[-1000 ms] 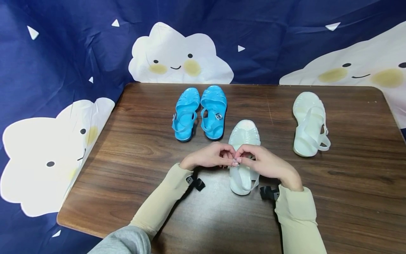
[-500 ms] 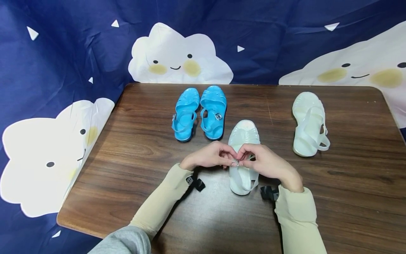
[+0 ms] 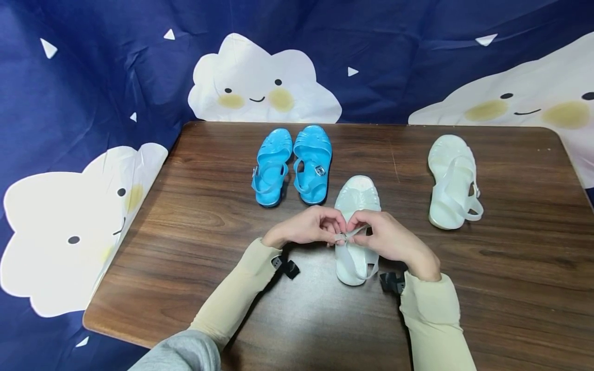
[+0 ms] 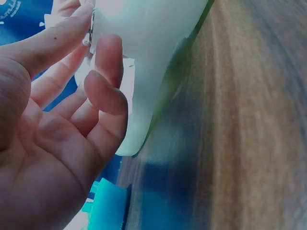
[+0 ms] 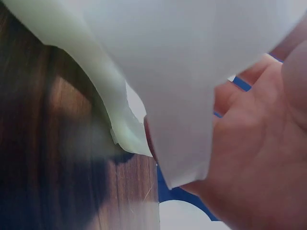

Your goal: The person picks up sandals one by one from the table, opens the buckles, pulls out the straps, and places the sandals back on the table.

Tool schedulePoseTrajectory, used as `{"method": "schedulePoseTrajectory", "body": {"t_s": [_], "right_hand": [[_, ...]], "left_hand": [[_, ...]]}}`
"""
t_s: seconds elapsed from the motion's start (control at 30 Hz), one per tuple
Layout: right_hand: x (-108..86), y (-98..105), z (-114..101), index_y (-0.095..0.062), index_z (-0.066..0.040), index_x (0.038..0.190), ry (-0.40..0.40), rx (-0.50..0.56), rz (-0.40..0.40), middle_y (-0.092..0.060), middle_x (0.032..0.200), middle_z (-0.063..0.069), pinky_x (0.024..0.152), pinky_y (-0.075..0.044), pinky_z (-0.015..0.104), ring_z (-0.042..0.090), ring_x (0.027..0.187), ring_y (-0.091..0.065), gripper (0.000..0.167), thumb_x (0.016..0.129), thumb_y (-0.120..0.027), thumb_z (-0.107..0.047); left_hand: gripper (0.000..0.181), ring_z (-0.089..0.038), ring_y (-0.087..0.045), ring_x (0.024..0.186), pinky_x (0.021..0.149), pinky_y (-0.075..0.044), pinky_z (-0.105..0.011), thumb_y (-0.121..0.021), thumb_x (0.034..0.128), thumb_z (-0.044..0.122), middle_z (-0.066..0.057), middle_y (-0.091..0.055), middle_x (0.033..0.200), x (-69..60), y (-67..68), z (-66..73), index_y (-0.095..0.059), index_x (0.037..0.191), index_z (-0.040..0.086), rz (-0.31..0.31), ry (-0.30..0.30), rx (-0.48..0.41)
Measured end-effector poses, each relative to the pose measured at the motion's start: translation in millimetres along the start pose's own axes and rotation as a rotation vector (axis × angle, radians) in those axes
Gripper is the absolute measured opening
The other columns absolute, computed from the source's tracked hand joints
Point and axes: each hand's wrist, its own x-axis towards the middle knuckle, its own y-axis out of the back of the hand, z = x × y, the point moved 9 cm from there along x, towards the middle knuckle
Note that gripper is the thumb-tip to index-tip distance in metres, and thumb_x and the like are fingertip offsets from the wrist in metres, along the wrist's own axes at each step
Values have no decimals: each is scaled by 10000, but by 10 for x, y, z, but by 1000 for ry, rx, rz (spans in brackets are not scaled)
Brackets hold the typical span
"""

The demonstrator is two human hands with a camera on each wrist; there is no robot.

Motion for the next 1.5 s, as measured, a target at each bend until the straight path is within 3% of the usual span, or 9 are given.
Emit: {"method": "schedulePoseTrajectory", "body": {"t_s": [0.2, 0.47, 0.73, 1.0, 1.5], "right_hand": [[-6, -12, -2, -649, -176, 920, 8, 32, -16, -670, 904, -30, 730, -506, 228, 48, 828, -610, 128, 852, -725, -98], [-16, -12, -34, -656, -221, 871, 8, 66, -35, -681, 875, -60, 709, -482, 214, 37, 813, -590, 72, 870, -725, -198], [-18, -11, -16, -652, -218, 845, -7, 49, -37, -641, 826, -65, 663, -433, 218, 63, 757, -526, 79, 869, -725, -200], [-18, -29, 19, -649, -170, 842, -26, 82, -49, -517, 717, -38, 574, -387, 234, 72, 631, -447, 71, 872, -713, -177], [-18, -8, 15, -645, -206, 824, -5, 86, -21, -560, 763, -46, 578, -377, 218, 69, 686, -449, 96, 863, -732, -192]], "left_hand": [[159, -166, -619, 668, 651, -535, -263, -673, 862, -36, -75, -643, 766, -7, -42, -3, -575, 987, -30, -51, 2, -29], [122, -122, -559, 631, 609, -467, -210, -653, 879, -24, -28, -612, 718, -15, -61, -25, -570, 968, -16, -84, 22, -2], [100, -109, -548, 616, 605, -463, -220, -664, 888, 16, -28, -609, 696, -9, -62, -47, -580, 943, 5, -82, 29, 16], [112, -95, -546, 617, 608, -467, -209, -669, 882, 11, -28, -598, 701, -5, -62, -31, -567, 928, 9, -77, -7, 54], [124, -108, -592, 683, 650, -510, -214, -670, 868, -22, -58, -624, 772, -12, -64, 13, -577, 949, -4, -73, -25, 66]]}}
